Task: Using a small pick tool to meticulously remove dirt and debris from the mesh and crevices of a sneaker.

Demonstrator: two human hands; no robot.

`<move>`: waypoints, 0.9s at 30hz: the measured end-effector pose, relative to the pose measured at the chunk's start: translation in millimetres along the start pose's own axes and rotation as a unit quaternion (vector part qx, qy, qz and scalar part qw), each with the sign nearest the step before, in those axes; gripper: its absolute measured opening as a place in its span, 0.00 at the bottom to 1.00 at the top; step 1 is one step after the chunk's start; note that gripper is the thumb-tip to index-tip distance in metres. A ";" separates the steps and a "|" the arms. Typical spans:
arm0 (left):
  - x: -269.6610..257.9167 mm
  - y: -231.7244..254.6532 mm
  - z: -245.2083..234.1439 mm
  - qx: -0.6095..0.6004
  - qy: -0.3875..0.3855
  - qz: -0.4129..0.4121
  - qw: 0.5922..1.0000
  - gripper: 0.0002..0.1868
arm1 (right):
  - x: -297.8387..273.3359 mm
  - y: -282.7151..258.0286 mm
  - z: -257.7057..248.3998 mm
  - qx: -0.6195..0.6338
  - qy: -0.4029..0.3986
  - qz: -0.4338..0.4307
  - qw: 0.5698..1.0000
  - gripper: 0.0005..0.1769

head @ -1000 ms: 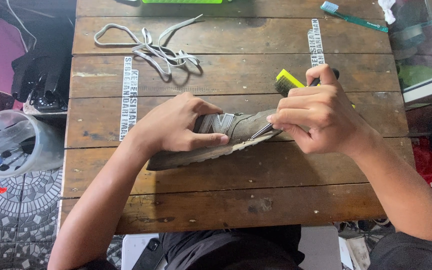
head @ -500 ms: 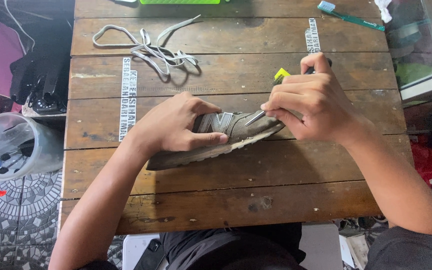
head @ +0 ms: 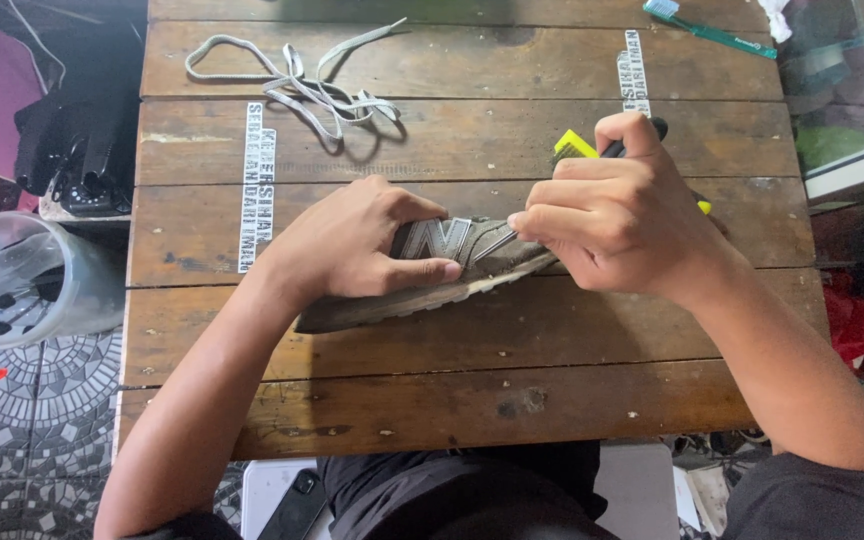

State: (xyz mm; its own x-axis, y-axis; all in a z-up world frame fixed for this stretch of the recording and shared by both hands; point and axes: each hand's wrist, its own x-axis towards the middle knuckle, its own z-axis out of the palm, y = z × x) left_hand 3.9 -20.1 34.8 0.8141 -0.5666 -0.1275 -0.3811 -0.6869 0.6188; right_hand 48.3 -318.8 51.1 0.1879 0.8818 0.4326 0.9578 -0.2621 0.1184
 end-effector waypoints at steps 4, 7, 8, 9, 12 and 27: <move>2.2 0.3 1.9 -0.002 -0.024 -0.029 0.999 0.41 | -1.2 -12.1 -11.7 -0.034 -0.015 -0.012 0.999 0.13; 3.8 -5.4 4.8 -0.008 -0.028 -0.038 0.999 0.47 | -5.6 -19.7 -15.5 -0.069 -0.024 -0.030 0.997 0.13; 4.4 -6.8 5.5 -0.007 -0.026 -0.030 0.999 0.47 | -8.1 -20.8 -14.3 -0.075 -0.025 -0.023 0.997 0.13; 4.7 -7.8 7.1 -0.009 -0.023 -0.023 0.999 0.46 | -10.6 -21.2 -13.8 -0.080 -0.027 -0.018 0.996 0.13; 6.2 -9.1 7.0 -0.015 -0.030 -0.042 0.999 0.48 | -2.5 -23.2 -11.8 -0.058 -0.004 -0.012 0.998 0.13; 4.4 2.4 -1.3 -0.044 -0.052 -0.041 0.997 0.30 | 6.2 -20.9 -8.6 -0.140 -0.033 -0.058 0.988 0.14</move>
State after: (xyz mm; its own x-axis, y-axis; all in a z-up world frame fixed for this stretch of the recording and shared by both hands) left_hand 7.1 -23.7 36.7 0.7889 -0.5577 -0.2581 -0.2711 -0.6927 0.6683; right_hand 27.6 -311.2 59.0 0.1037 0.9336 0.3429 0.8776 -0.2482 0.4101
